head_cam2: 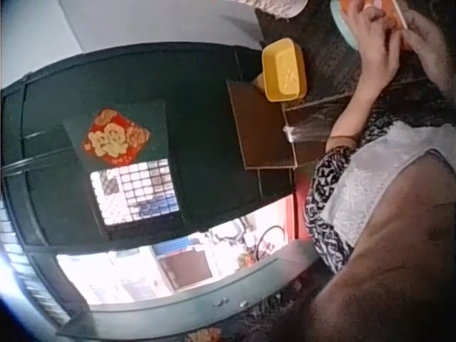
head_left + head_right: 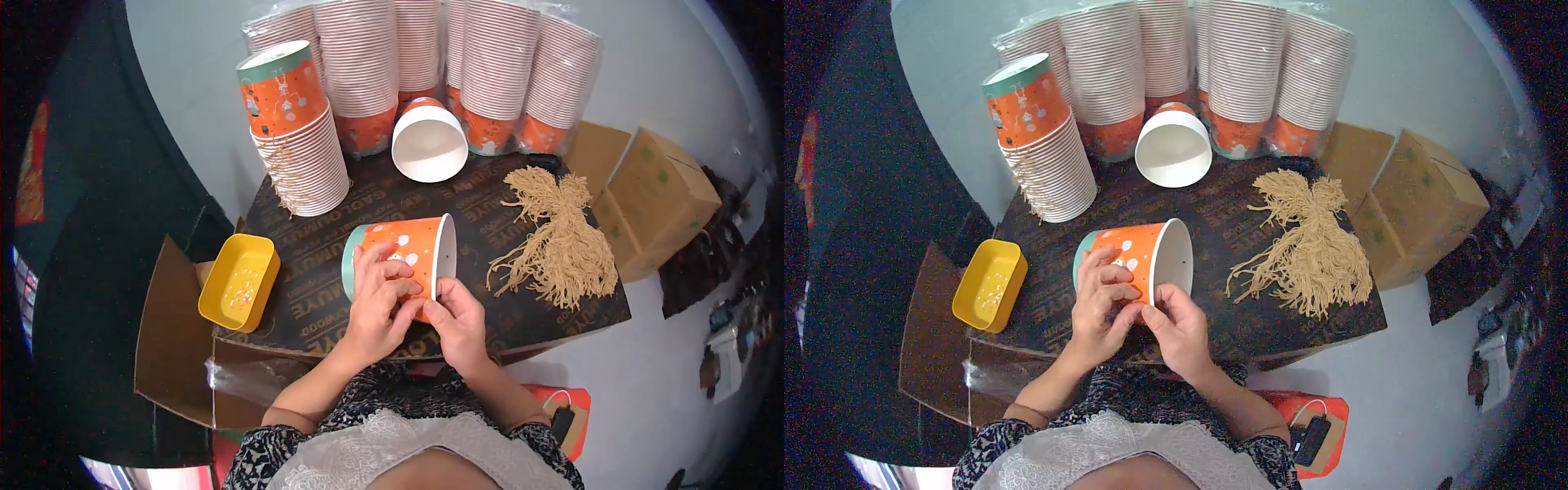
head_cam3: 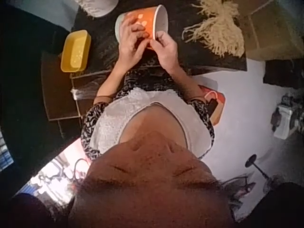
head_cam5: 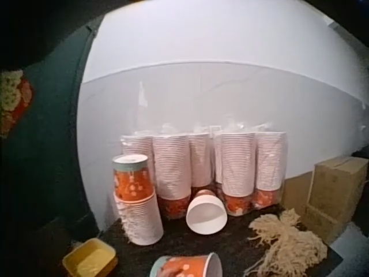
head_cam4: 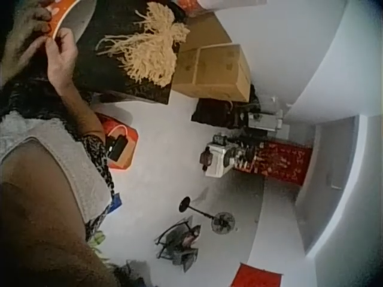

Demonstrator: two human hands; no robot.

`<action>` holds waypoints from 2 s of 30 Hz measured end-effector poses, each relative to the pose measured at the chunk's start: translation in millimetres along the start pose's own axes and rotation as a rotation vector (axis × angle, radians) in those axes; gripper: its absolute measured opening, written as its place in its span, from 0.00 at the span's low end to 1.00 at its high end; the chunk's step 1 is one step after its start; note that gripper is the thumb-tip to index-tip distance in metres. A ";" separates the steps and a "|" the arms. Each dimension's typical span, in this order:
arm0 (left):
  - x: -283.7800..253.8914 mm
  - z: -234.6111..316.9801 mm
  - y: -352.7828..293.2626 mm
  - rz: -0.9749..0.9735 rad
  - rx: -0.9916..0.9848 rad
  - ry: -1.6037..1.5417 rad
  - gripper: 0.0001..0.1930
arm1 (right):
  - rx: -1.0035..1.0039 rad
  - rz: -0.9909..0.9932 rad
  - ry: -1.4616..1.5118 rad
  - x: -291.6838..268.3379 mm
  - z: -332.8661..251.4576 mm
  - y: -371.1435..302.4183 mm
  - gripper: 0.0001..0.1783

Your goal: Manually attaching string handles to paper buckets at a workstation.

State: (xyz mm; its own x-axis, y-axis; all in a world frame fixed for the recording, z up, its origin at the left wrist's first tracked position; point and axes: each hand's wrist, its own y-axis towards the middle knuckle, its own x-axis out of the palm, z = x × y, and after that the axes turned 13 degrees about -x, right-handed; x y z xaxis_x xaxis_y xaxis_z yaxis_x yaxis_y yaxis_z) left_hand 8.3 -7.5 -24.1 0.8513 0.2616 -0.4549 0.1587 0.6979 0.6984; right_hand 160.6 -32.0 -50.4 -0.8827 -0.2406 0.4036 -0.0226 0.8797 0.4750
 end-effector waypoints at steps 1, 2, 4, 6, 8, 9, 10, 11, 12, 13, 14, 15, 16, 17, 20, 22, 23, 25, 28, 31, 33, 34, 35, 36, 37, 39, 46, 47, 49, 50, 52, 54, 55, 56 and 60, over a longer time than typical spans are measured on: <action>0.2 -0.7 -1.1 0.009 -0.005 -0.013 0.16 | -0.042 -0.017 -0.059 1.7 -0.7 -0.7 0.08; 0.5 -1.2 -1.9 0.016 -0.008 -0.027 0.16 | -0.042 -0.017 -0.057 1.0 2.4 -2.2 0.08; 0.8 -1.2 -3.1 0.032 0.011 -0.014 0.16 | -0.095 -0.035 -0.179 -1.5 11.3 -5.3 0.07; 0.1 -2.4 -5.9 0.051 0.028 0.002 0.16 | -0.120 -0.031 -0.197 2.2 13.7 -6.8 0.06; 1.3 -4.7 -8.6 0.098 0.104 0.035 0.15 | -0.148 -0.023 -0.219 5.4 14.8 -7.3 0.06; 2.8 -5.1 -8.6 0.097 0.105 0.033 0.15 | -0.197 -0.025 -0.258 6.4 14.8 -7.3 0.06; 4.1 -5.4 -8.5 0.108 0.137 0.027 0.15 | -0.247 -0.029 -0.296 7.3 14.5 -7.3 0.06; 3.0 -5.8 -8.9 0.123 0.167 0.028 0.15 | -0.246 -0.033 -0.291 9.5 12.0 -7.2 0.06; 0.0 -6.0 -8.6 0.125 0.165 0.033 0.15 | -0.263 -0.039 -0.436 12.1 6.3 -6.8 0.07; -4.8 -6.0 -7.3 0.125 0.139 0.025 0.14 | -0.281 -0.043 -0.580 13.5 3.0 -5.8 0.07; -7.3 -5.4 -2.2 0.118 0.122 0.002 0.14 | -0.284 -0.033 -0.588 10.4 0.6 -1.2 0.07; -19.4 -5.4 2.3 0.154 0.109 0.142 0.13 | -0.472 -0.059 -0.758 6.6 -2.0 5.4 0.07; -35.1 -5.5 10.0 0.237 0.083 0.247 0.11 | -0.658 -0.085 -0.930 2.9 -4.5 12.2 0.07; -50.7 -21.2 10.4 0.332 0.053 0.354 0.10 | -0.653 -0.069 -0.944 1.3 -5.2 17.8 0.07; -112.9 -51.4 6.2 0.386 -0.154 0.606 0.05 | -0.811 -0.371 -1.059 -0.1 -4.9 30.7 0.11; -159.8 -93.8 -13.2 0.356 -0.355 0.783 0.03 | -0.869 -0.435 -1.066 5.6 -1.4 36.7 0.10; -179.6 -114.6 -22.9 0.333 -0.493 0.816 0.03 | -0.874 -0.455 -1.062 9.1 0.0 38.4 0.10; -185.8 -122.6 -24.3 0.262 -0.587 0.899 0.04 | -0.887 -0.435 -1.093 7.7 1.2 41.6 0.11; -194.2 -136.9 -27.3 0.185 -0.610 0.935 0.06 | -0.919 -0.403 -1.122 3.4 -4.9 41.2 0.15; -194.5 -139.3 -27.1 0.135 -0.740 0.929 0.08 | -0.856 -0.321 -1.134 -18.4 -9.7 37.8 0.20; -192.0 -130.2 -21.6 0.153 -0.757 0.880 0.11 | -0.781 -0.277 -1.184 -46.7 -20.8 39.5 0.19; -194.4 -129.8 -20.3 0.142 -0.798 0.908 0.13 | -0.740 -0.246 -1.240 -63.5 -23.2 41.8 0.15; -197.0 -130.0 -21.4 0.146 -0.801 0.907 0.13 | -0.692 -0.215 -1.272 -81.8 -24.5 44.8 0.13; -197.9 -132.6 -22.9 0.188 -0.768 0.904 0.14 | -0.682 -0.175 -1.312 -100.0 -24.6 48.1 0.10; -197.1 -133.3 -22.5 0.229 -0.733 0.899 0.14 | -0.667 -0.172 -1.348 -120.0 -26.0 53.6 0.09; -180.3 -111.5 -14.7 0.267 -0.684 0.904 0.12 | -0.591 -0.160 -1.395 -155.3 -28.0 66.0 0.06; -130.4 -50.6 1.8 0.272 -0.336 0.497 0.03 | -0.330 -0.216 -1.518 -228.8 -14.3 105.8 0.05; -124.0 -42.3 4.3 0.243 -0.302 0.489 0.03 | -0.314 -0.218 -1.546 -230.0 -12.5 110.8 0.05; -112.0 -31.5 7.1 0.209 -0.311 0.458 0.02 | -0.292 -0.218 -1.573 -234.2 -10.9 116.8 0.05; -108.1 -29.0 6.6 0.187 -0.305 0.439 0.02 | -0.271 -0.305 -1.565 -230.7 -11.5 119.9 0.06; -101.2 -25.4 4.0 0.147 -0.344 0.404 0.02 | -0.245 -0.468 -1.496 -223.6 -13.2 118.7 0.06; -94.4 -20.9 2.5 0.138 -0.294 0.399 0.02 | -0.238 -0.567 -1.371 -207.3 -18.8 109.6 0.05; -91.1 -19.3 1.5 0.134 -0.241 0.393 0.03 | -0.233 -0.567 -1.367 -201.6 -19.4 102.0 0.05; -87.8 -17.6 2.0 0.130 -0.242 0.391 0.03 | -0.302 -0.599 -1.334 -196.5 -22.9 93.8 0.04; -76.8 -11.6 -0.6 0.108 -0.244 0.237 0.04 | -0.374 -0.704 -1.278 -179.6 -31.9 75.5 0.02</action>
State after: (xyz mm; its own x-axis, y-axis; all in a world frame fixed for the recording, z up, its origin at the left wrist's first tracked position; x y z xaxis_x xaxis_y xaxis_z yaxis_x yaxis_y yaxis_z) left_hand -63.0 -20.3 4.0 0.7123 0.4702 -0.5211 -0.0742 0.7888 0.6102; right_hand 332.5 64.5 -62.1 -0.5504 0.1253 -0.8254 -0.6601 0.5400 0.5221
